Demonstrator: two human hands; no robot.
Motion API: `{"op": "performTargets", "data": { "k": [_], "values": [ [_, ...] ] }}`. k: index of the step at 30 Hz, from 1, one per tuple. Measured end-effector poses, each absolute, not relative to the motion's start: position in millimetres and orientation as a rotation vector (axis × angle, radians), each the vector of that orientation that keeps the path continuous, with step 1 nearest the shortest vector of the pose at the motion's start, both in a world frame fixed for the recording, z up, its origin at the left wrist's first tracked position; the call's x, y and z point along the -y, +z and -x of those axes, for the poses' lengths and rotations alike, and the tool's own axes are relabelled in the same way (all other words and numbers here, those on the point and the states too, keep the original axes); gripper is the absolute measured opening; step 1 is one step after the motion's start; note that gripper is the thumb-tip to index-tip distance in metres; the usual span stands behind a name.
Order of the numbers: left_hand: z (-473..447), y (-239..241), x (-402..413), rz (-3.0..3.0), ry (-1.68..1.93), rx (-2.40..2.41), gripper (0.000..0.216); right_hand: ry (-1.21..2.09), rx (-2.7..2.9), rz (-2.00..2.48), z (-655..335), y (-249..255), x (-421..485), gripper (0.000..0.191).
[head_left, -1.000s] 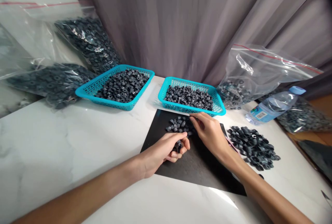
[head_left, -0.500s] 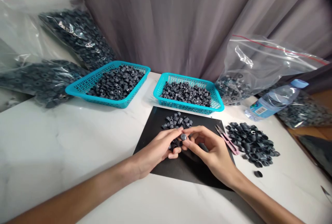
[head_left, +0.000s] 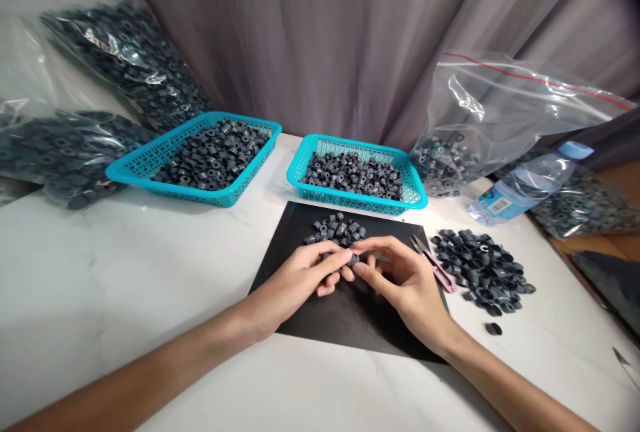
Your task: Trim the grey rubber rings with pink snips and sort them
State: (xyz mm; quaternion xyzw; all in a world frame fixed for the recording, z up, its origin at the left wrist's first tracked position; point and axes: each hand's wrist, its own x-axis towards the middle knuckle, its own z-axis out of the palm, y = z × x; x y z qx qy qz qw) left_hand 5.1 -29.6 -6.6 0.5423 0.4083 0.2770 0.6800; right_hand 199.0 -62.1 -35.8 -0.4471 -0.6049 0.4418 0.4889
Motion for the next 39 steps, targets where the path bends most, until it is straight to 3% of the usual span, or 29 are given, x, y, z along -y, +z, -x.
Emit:
{"op": "performTargets", "data": {
  "k": [11, 39],
  "values": [
    [0.9, -12.7, 25.6, -1.673, 0.713, -1.061, 0.022, 0.766, 1.616, 1.193, -196.4, -35.0, 65.8, 0.017],
    [2.9, -1.0, 22.1, -1.42, 0.594, -0.962, 0.023, 1.089, 1.364, 1.103, -197.4, -40.7, 60.8, 0.025]
  ]
}}
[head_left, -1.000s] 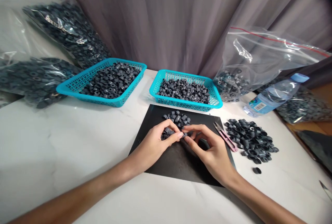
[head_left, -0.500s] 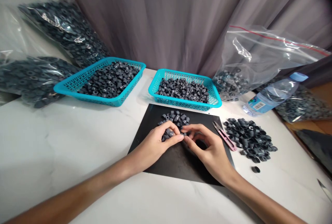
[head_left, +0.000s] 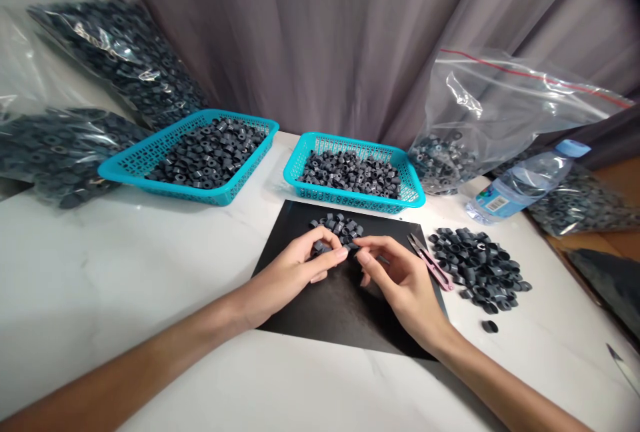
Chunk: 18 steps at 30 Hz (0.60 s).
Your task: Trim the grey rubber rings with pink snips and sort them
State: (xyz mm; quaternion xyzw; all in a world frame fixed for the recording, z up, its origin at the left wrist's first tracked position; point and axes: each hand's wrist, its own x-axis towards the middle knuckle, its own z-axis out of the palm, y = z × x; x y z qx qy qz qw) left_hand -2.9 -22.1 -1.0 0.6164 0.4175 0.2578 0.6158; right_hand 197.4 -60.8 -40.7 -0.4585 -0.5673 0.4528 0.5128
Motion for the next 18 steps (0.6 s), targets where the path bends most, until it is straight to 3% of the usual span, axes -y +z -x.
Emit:
{"op": "performTargets", "data": {
  "k": [8, 18],
  "values": [
    [0.3, -3.8, 24.1, -1.598, 0.56, -0.991, 0.02, 1.262, 1.358, 1.066, -200.4, -35.7, 55.5, 0.021],
    [-10.5, 3.0, 37.2, -0.766, 0.589, -0.825, 0.021, 1.167, 1.385, 0.998, -204.1, -39.2, 57.4, 0.009]
  ]
}}
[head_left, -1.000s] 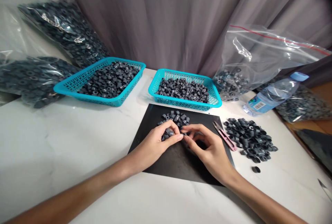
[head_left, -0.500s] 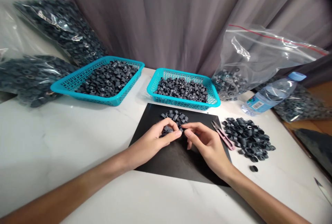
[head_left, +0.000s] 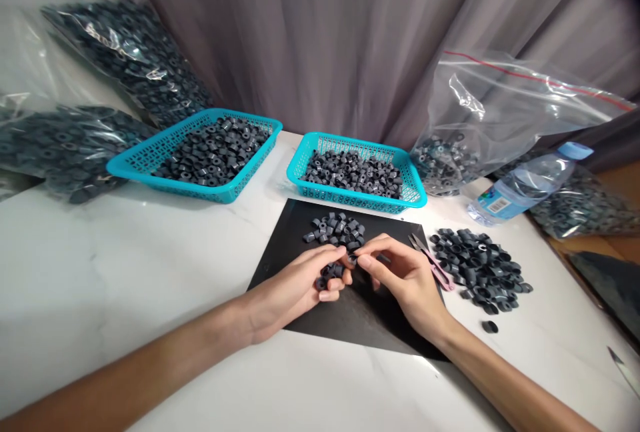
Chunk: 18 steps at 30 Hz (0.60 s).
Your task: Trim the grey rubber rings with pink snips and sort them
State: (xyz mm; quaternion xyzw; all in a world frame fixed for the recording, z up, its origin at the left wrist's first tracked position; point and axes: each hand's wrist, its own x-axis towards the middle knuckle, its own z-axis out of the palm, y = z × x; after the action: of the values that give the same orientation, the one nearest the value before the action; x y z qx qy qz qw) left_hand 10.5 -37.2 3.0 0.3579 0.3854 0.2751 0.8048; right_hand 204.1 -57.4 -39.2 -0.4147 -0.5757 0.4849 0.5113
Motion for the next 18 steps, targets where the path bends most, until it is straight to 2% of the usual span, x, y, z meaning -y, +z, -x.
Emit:
{"op": "performTargets", "data": {
  "k": [4, 14, 18],
  "values": [
    [-11.4, 7.2, 40.3, -0.68, 0.549, -0.784, 0.025, 1.146, 1.495, 1.003, -206.9, -40.1, 58.3, 0.01],
    [-11.5, 10.6, 40.3, -0.669, 0.587, -0.83, 0.019, 1.119, 1.446, 1.042, -204.7, -40.4, 58.6, 0.017],
    [-9.3, 5.6, 38.8, -0.688, 0.565, -0.799, 0.018, 0.979, 1.375, 1.07, -202.7, -39.7, 59.7, 0.011]
  ]
}}
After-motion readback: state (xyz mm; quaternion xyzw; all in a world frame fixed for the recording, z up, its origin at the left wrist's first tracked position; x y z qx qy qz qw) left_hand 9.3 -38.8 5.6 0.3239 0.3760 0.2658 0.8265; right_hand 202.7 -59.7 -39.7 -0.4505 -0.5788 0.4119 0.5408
